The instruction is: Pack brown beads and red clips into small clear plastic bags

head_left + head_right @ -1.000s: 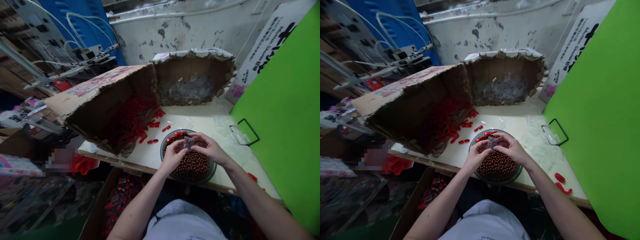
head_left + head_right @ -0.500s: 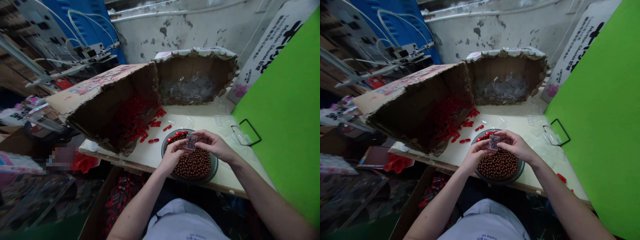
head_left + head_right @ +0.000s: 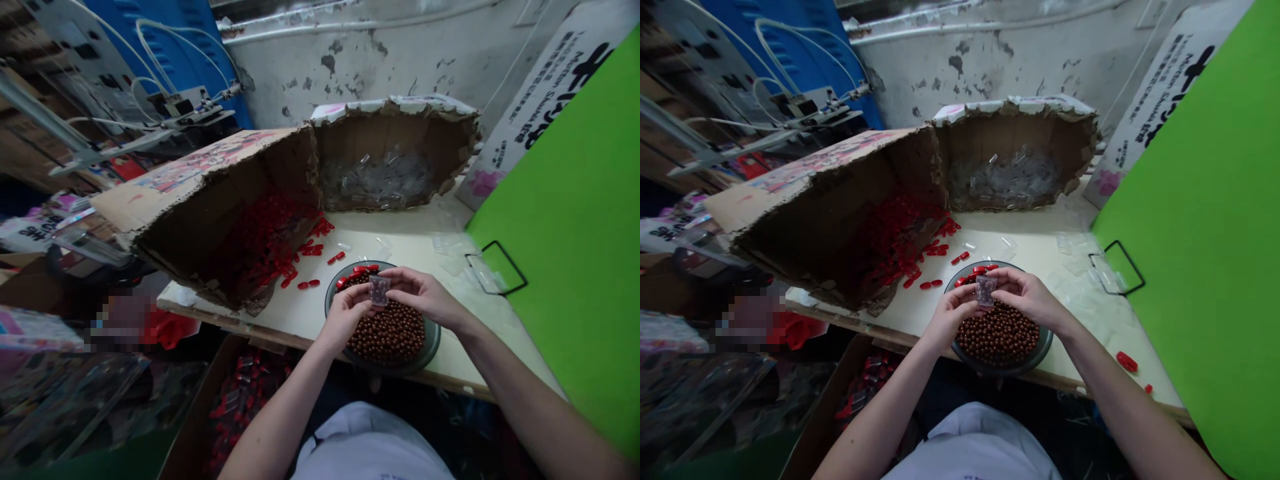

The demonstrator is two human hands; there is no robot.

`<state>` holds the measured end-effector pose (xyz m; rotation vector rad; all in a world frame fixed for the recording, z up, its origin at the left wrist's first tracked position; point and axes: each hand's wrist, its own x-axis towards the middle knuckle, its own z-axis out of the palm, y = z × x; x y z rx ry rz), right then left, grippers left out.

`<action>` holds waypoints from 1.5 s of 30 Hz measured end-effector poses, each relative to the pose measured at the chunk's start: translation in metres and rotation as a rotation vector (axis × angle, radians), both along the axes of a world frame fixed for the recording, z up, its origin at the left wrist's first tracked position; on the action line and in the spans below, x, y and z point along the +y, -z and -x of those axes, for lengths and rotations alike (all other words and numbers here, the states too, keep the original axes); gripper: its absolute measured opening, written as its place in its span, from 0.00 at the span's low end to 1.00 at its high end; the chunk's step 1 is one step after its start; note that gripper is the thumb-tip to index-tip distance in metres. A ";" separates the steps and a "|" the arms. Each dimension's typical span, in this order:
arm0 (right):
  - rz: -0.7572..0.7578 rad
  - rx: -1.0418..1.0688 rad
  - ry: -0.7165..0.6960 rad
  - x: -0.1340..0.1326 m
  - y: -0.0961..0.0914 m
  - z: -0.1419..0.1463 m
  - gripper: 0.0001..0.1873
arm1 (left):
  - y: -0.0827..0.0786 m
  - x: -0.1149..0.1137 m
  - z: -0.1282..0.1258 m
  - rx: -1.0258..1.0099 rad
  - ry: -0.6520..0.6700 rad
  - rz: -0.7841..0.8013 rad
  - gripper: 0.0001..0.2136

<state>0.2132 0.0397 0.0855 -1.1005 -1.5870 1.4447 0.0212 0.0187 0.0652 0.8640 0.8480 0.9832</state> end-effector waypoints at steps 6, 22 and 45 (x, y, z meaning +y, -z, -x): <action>-0.075 -0.075 -0.060 -0.006 0.021 0.014 0.17 | 0.017 -0.006 0.005 0.053 -0.079 -0.030 0.17; -0.584 -0.644 0.032 0.067 0.095 0.068 0.09 | 0.041 -0.040 0.047 0.185 -0.259 -0.061 0.13; -0.019 -0.097 0.181 -0.019 0.041 0.011 0.17 | 0.022 -0.027 0.008 0.147 -0.026 -0.080 0.16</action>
